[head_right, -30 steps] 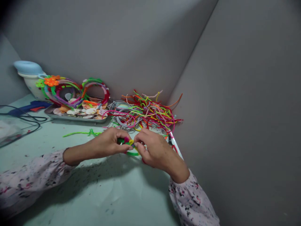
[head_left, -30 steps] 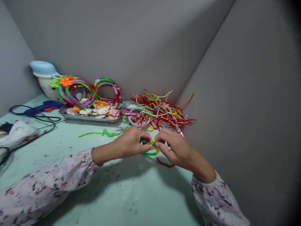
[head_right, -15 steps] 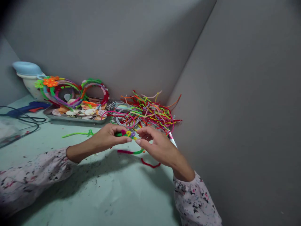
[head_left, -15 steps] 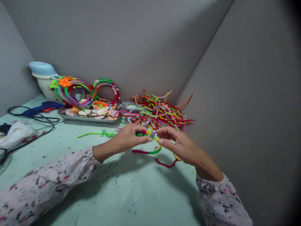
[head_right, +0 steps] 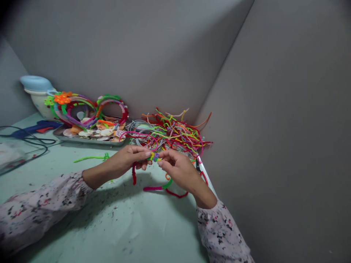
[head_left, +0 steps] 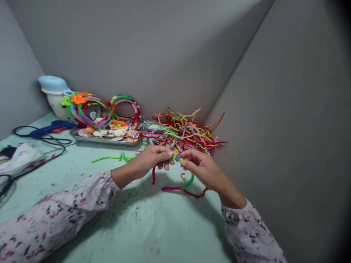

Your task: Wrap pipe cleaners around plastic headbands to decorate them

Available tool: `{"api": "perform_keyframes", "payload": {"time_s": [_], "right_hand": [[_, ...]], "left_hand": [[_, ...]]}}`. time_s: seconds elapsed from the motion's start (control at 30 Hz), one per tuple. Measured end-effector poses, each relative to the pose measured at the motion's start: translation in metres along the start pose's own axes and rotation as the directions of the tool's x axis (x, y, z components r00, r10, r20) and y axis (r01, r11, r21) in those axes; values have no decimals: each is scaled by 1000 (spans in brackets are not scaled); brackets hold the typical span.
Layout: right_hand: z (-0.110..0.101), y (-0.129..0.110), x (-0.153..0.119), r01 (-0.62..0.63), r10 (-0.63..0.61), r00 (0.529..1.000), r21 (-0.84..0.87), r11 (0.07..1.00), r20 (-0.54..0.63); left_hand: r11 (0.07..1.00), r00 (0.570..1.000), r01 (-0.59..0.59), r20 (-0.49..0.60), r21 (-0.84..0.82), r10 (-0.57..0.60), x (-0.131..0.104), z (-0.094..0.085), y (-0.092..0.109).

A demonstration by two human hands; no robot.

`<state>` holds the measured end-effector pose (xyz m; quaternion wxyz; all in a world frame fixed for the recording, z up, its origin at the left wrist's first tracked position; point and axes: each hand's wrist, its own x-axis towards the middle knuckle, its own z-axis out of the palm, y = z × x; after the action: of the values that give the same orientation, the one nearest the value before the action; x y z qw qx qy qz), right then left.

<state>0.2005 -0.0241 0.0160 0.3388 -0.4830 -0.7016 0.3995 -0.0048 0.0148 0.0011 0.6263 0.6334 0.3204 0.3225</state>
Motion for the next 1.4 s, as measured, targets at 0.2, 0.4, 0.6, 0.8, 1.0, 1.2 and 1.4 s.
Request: {"api": "perform_keyframes", "payload": {"time_s": [0.2,0.4,0.6,0.8,1.0,1.2,1.4], "right_hand": [[2,0,0,-36,36,999,-10,999,34],[0,2,0,-49,47,997,28,998,66],[-1,4,1,-68,58,993,92,993,104],[0,8,3,-50,34,993,138,989,114],[2,6,4,-49,39,996,130,990,76],[8,5,8,-75,80,996,138,988,-33],[18,11,13,-57,78,988,152,987,-133]], "left_hand": [[994,1000,-10,-19,111,12,-1,0,1],[999,998,31,59,30,-33,0,-2,3],[989,991,101,94,-112,-91,0,-3,3],[996,994,69,85,-58,-64,-2,2,5],[995,997,77,-9,-63,-77,0,6,4],[995,999,28,-41,-98,-33,3,2,-2],[989,996,26,-81,-145,-38,6,-2,-12]]}}
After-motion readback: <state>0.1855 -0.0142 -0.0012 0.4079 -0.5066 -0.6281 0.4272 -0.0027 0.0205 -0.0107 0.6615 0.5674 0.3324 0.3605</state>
